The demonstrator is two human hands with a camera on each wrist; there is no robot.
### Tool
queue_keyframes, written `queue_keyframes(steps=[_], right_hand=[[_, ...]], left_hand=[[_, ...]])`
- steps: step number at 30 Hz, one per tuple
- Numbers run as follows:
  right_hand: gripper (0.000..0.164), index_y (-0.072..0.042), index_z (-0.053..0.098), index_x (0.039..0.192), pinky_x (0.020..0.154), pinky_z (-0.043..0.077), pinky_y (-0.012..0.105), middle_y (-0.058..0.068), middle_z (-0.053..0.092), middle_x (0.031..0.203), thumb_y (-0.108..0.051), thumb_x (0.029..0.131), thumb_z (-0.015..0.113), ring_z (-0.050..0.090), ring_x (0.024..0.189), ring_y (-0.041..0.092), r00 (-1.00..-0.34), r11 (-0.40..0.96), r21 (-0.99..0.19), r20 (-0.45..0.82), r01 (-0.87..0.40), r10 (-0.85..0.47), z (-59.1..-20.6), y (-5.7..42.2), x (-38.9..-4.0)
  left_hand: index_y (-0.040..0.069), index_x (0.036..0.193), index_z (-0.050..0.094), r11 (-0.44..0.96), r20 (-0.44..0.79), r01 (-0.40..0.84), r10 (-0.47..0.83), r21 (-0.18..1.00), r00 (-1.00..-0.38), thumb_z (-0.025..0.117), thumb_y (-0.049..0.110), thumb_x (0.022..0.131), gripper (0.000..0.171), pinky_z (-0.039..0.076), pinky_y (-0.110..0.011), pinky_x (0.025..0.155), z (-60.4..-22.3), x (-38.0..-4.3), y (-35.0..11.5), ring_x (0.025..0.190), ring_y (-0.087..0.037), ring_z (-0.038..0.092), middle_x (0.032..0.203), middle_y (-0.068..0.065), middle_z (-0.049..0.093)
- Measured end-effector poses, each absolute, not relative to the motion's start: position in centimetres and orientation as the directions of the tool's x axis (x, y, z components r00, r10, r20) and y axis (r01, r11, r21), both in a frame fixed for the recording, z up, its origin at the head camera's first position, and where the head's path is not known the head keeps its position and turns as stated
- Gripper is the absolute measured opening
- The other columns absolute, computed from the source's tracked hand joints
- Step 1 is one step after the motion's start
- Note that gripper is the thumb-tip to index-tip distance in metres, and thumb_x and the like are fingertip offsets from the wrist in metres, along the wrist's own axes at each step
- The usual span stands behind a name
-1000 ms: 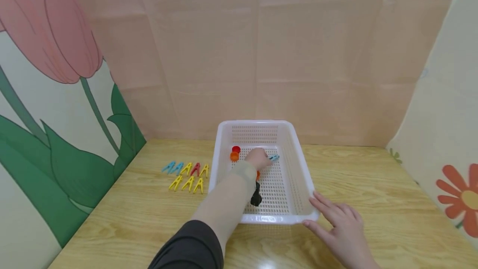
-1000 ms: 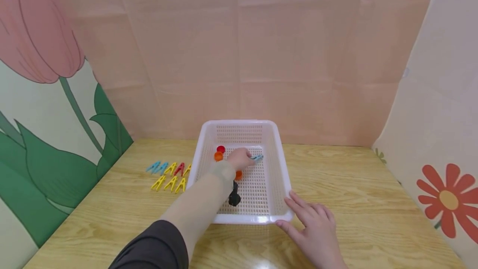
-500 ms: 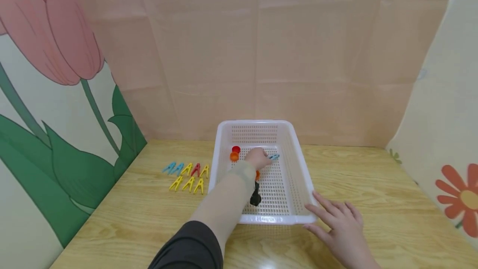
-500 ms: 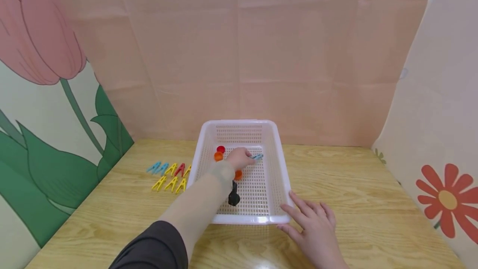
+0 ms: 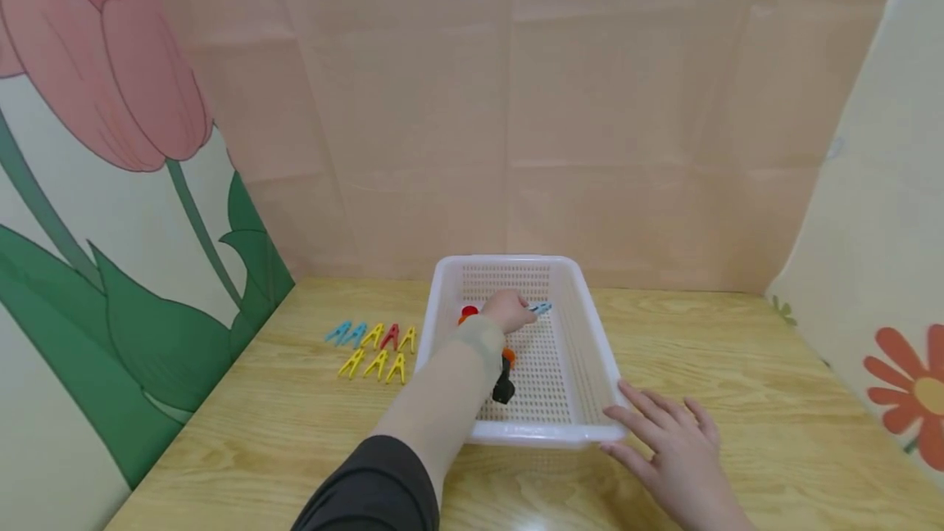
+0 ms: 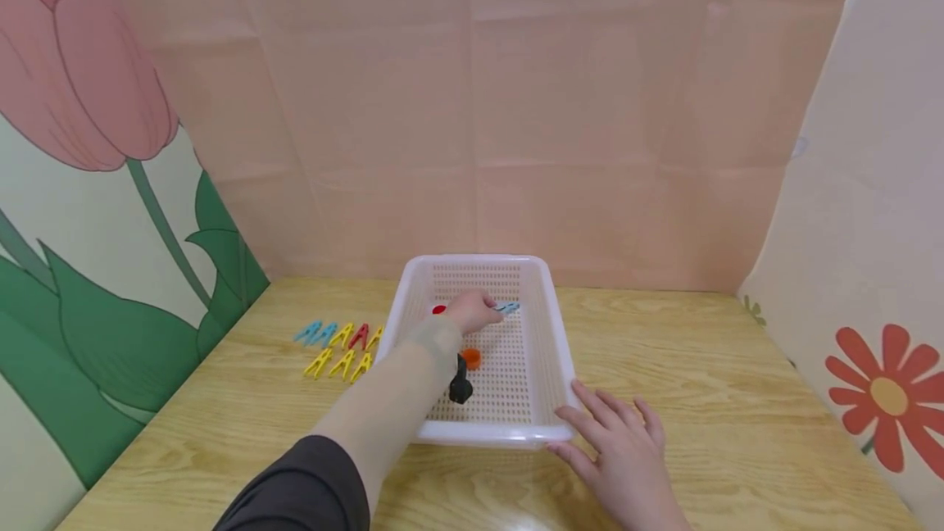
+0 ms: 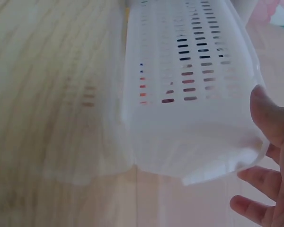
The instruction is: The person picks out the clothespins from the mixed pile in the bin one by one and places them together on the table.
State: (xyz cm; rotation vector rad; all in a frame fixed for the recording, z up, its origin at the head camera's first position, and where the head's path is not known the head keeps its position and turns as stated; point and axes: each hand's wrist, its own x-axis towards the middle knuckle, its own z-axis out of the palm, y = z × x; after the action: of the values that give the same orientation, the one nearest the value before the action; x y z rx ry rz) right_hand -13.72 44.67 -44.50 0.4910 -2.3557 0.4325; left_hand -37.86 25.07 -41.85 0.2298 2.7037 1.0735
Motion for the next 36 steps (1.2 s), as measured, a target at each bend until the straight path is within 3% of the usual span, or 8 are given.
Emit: queue_keyframes(steps=[9, 21, 27, 36], right_hand=[[0.055, -0.020, 0.068, 0.119, 0.104, 0.015, 0.055, 0.005, 0.062, 0.129, -0.042, 0.070, 0.081, 0.052, 0.109, 0.031, -0.719, 0.862, -0.249, 0.673, -0.441, -0.174, -44.9, 44.2, -13.6], [0.058, -0.021, 0.068, 0.120, 0.102, 0.016, 0.055, 0.002, 0.061, 0.130, -0.039, 0.068, 0.084, 0.053, 0.106, 0.027, -0.725, 0.850, -0.281, 0.671, -0.445, -0.158, -45.0, 44.1, -13.6], [0.057, -0.019, 0.069, 0.117, 0.101, 0.017, 0.050, 0.002, 0.062, 0.129, -0.038, 0.066, 0.085, 0.054, 0.102, 0.027, -0.711, 0.852, -0.274, 0.687, -0.447, -0.152, -45.0, 44.2, -13.6], [0.058, -0.019, 0.069, 0.118, 0.103, 0.014, 0.050, 0.004, 0.061, 0.129, -0.036, 0.066, 0.085, 0.053, 0.101, 0.027, -0.719, 0.848, -0.291, 0.680, -0.442, -0.142, -45.3, 44.5, -13.6]], left_hand=[[0.015, 0.105, 0.067, 0.682, -0.127, 0.065, 0.227, 0.728, -0.966, 0.075, 0.027, 0.083, 0.026, 0.047, -0.036, 0.085, -41.3, -37.0, 24.4, 0.088, -0.017, 0.055, 0.097, 0.004, 0.063], [0.016, 0.101, 0.069, 0.653, 0.018, 0.220, 0.301, 0.725, -0.953, 0.073, 0.030, 0.085, 0.021, 0.045, -0.032, 0.078, -38.3, -34.9, 23.1, 0.084, -0.014, 0.055, 0.093, 0.006, 0.063], [0.016, 0.112, 0.067, 0.604, 0.049, 0.240, 0.314, 0.760, -0.948, 0.071, 0.034, 0.086, 0.032, 0.047, -0.032, 0.083, -36.8, -33.6, 21.9, 0.089, -0.012, 0.057, 0.099, 0.007, 0.063], [0.017, 0.108, 0.067, 0.473, 0.123, 0.283, 0.340, 0.835, -0.932, 0.070, 0.027, 0.088, 0.022, 0.044, -0.029, 0.068, -35.3, -32.1, 19.3, 0.079, -0.015, 0.053, 0.093, 0.004, 0.063]])
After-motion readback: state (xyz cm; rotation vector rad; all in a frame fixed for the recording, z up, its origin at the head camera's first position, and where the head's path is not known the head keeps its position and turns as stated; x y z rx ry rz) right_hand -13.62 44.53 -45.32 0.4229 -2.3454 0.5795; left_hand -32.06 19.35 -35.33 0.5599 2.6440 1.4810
